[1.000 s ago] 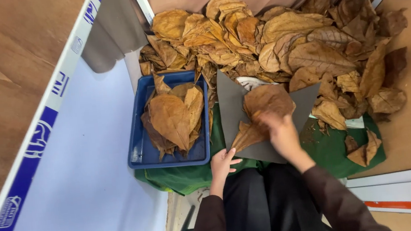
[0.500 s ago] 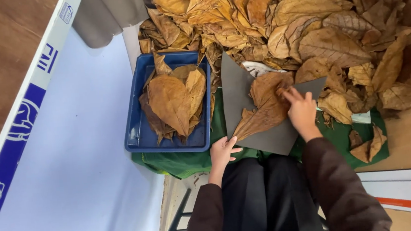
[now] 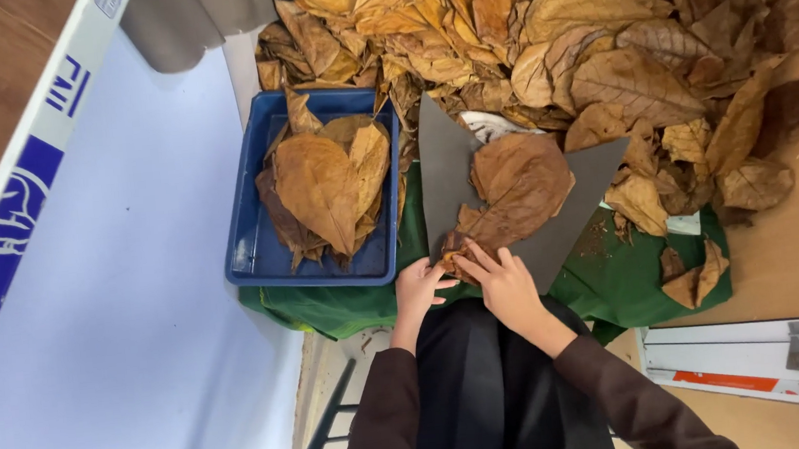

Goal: The person is flattening dried agricultural leaves against a triangular template and stacking them neatly in a tray.

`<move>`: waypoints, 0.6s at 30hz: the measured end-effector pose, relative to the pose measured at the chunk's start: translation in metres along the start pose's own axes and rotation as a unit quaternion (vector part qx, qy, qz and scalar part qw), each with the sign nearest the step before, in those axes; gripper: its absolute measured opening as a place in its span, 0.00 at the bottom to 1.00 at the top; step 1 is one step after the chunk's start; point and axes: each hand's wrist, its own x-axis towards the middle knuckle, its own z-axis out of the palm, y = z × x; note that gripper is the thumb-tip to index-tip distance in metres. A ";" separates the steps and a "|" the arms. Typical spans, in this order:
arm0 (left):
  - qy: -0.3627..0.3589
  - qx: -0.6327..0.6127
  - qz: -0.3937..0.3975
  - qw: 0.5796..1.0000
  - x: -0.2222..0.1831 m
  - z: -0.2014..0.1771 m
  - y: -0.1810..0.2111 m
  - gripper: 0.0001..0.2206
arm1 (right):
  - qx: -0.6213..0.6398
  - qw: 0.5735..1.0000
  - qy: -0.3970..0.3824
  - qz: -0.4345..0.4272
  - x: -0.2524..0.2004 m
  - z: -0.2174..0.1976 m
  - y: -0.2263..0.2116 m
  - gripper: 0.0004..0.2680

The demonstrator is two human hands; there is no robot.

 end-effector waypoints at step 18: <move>-0.011 -0.026 -0.010 1.000 -0.006 -0.002 0.011 0.31 | 0.087 0.945 -0.007 0.315 0.051 0.025 0.186 0.18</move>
